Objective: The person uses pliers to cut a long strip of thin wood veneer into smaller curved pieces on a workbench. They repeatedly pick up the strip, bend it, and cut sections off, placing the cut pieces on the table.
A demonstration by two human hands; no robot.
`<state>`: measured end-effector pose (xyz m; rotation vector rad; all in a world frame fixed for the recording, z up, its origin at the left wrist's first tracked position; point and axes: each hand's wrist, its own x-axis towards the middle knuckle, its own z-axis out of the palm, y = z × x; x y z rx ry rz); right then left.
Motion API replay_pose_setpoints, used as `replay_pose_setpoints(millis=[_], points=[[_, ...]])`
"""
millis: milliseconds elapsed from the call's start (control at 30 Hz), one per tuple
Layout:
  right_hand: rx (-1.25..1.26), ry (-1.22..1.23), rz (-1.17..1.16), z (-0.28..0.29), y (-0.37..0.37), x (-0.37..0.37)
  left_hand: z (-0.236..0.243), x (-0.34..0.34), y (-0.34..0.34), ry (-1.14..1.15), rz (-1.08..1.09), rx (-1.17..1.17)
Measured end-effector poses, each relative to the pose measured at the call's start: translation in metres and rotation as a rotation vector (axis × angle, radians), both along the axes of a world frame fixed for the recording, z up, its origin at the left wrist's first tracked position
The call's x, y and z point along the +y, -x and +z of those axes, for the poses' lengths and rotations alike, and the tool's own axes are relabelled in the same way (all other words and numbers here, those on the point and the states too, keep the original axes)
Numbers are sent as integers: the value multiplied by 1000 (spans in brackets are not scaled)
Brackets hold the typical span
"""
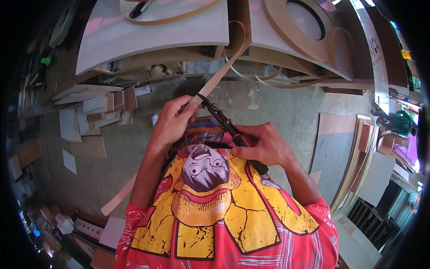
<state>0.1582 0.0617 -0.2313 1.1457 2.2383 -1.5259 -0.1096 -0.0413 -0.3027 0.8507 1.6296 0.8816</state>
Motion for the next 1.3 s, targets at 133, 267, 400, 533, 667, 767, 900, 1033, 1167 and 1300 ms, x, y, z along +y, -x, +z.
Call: replay_pose_setpoints(millis=[133, 267, 400, 533, 667, 767, 900, 1033, 1167, 1300], points=[[37, -35, -126, -12, 0, -3, -9, 4, 3, 17, -3, -84], [-29, -12, -152, -43, -12, 13, -4, 2, 2, 25, -43, -105], [28, -10, -266, -79, -35, 8, -13, -12, 5, -150, -57, 190], [242, 45, -257, -69, -53, 14, 3, -24, 23, -263, -110, 503], [428, -173, -346, 1, -32, 34, 58, -47, 58, -227, -63, 687], [389, -659, -379, 25, -19, 84, 140, -47, 87, -204, -242, 867], [301, -861, -453, 28, -8, 176, 192, -29, 102, -293, -484, 1015], [75, -963, -462, 27, 6, 250, 198, 26, 106, -345, -562, 1048], [-21, -1001, -477, 8, 6, 301, 178, 74, 118, -341, -638, 937], [-45, -947, -464, 14, -1, 302, 160, 89, 115, -300, -614, 865]])
